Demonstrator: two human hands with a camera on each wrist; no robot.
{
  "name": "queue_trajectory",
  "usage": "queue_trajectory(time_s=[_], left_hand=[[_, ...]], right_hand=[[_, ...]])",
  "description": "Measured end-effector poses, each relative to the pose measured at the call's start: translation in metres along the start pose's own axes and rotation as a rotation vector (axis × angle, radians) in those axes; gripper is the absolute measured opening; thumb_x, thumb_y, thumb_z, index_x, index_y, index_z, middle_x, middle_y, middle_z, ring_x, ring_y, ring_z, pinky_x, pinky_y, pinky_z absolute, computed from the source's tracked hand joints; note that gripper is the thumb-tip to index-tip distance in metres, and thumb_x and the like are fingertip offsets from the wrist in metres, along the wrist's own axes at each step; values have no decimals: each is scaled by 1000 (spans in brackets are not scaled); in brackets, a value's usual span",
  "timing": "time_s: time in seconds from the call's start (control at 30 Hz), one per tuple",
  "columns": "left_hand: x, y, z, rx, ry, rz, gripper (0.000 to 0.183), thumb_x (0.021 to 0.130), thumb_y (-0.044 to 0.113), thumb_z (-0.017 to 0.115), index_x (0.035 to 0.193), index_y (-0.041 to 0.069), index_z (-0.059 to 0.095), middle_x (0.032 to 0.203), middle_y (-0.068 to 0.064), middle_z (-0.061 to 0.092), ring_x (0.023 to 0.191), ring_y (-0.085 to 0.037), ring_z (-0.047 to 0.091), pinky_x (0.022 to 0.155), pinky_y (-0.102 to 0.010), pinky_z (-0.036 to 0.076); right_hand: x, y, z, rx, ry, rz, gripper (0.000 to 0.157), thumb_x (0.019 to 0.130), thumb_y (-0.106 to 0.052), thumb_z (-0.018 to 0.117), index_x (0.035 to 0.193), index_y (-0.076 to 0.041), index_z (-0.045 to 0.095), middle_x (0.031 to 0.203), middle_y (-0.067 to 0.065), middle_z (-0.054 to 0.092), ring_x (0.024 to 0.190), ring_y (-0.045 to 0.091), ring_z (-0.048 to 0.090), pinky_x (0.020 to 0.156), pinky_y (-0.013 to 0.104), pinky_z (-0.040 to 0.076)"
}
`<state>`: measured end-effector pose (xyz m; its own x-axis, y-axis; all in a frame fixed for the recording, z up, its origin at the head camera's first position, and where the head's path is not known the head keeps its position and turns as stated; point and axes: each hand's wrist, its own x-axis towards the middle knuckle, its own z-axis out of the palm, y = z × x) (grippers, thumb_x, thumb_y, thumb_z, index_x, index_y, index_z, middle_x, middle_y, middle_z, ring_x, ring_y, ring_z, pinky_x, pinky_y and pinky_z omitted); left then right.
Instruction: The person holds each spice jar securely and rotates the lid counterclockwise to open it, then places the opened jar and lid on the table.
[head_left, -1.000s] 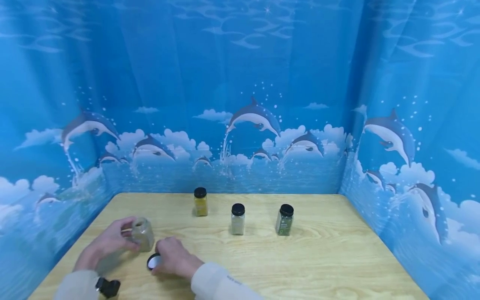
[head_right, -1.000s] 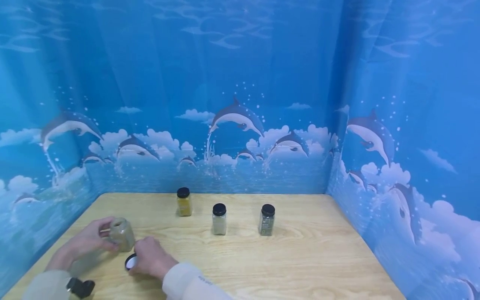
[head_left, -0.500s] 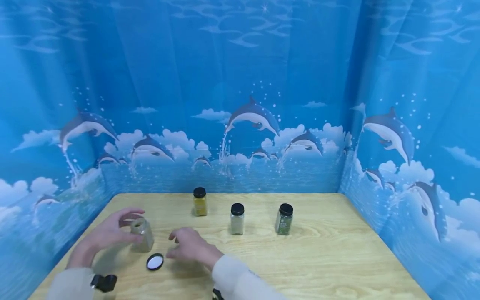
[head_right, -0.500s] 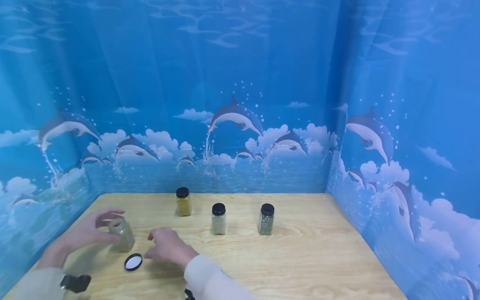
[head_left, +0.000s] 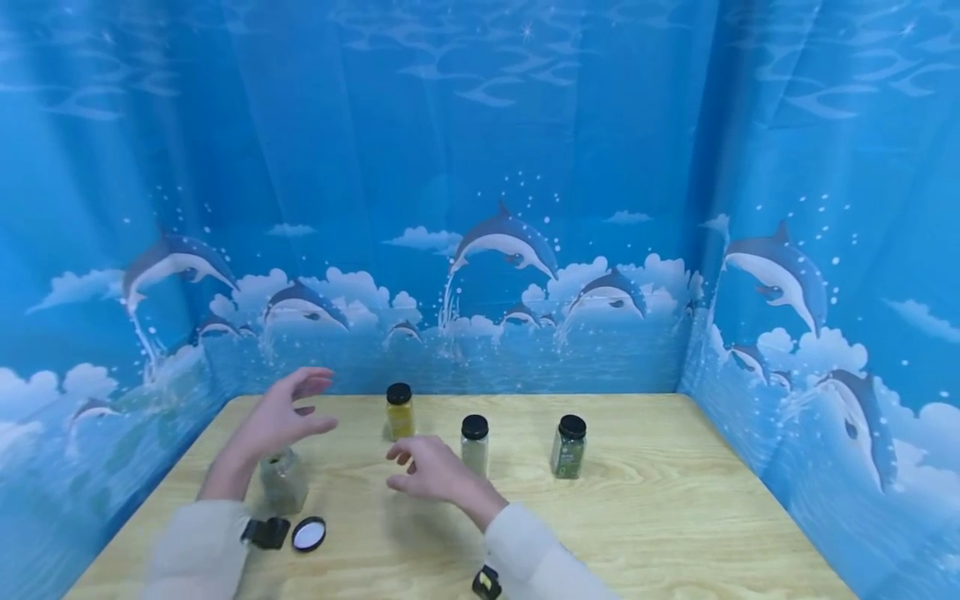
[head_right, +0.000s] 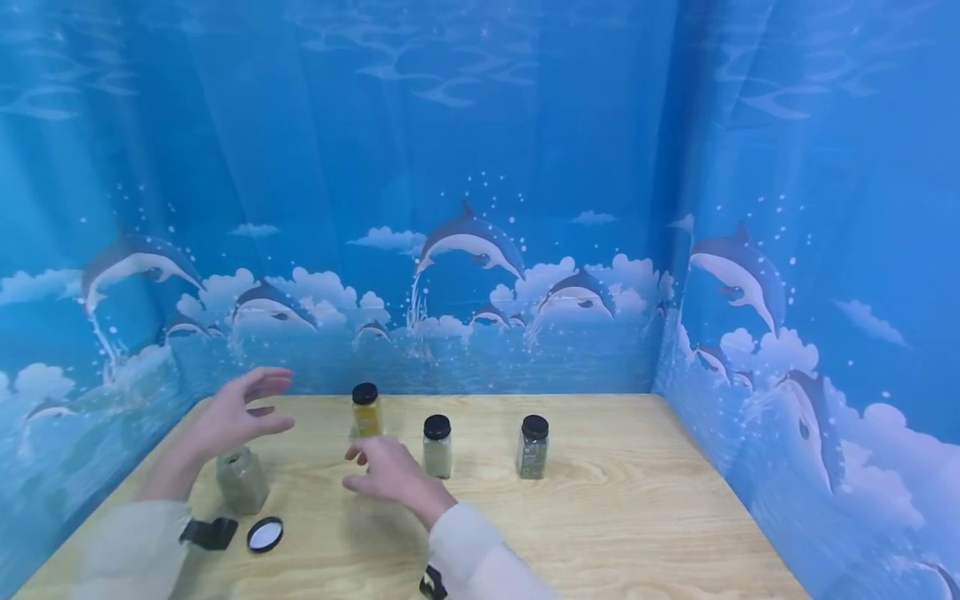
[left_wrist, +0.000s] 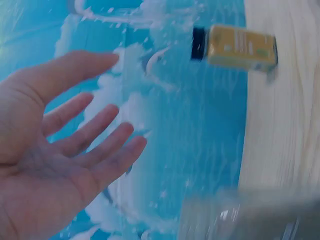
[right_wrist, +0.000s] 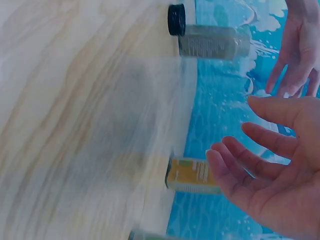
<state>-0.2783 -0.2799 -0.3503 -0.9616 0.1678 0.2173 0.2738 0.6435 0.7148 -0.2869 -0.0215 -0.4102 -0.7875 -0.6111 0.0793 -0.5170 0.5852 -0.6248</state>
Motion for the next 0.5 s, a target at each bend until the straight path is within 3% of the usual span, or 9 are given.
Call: queue_trajectory(time_s=[0.17,0.5], left_hand=[[20,2,24,-8,-33,-72,77,90,15,77,154,1,36,155,-32,42,142,-53,41,110,-64,49],[56,-16,61,-11,-102,-198,81,87,13,78,153,-3,35,154,-34,41,142,-55,40,112,-63,47]], right_hand=[[-10,11,-10,-22,18,-5,33,93,-20,75,124,-8,70,119,13,73,100,21,72,81,18,58],[-30,26,-38,-40,26,-27,31,95,-18,73,125,-7,69,118,10,74,96,15,71,82,19,58]])
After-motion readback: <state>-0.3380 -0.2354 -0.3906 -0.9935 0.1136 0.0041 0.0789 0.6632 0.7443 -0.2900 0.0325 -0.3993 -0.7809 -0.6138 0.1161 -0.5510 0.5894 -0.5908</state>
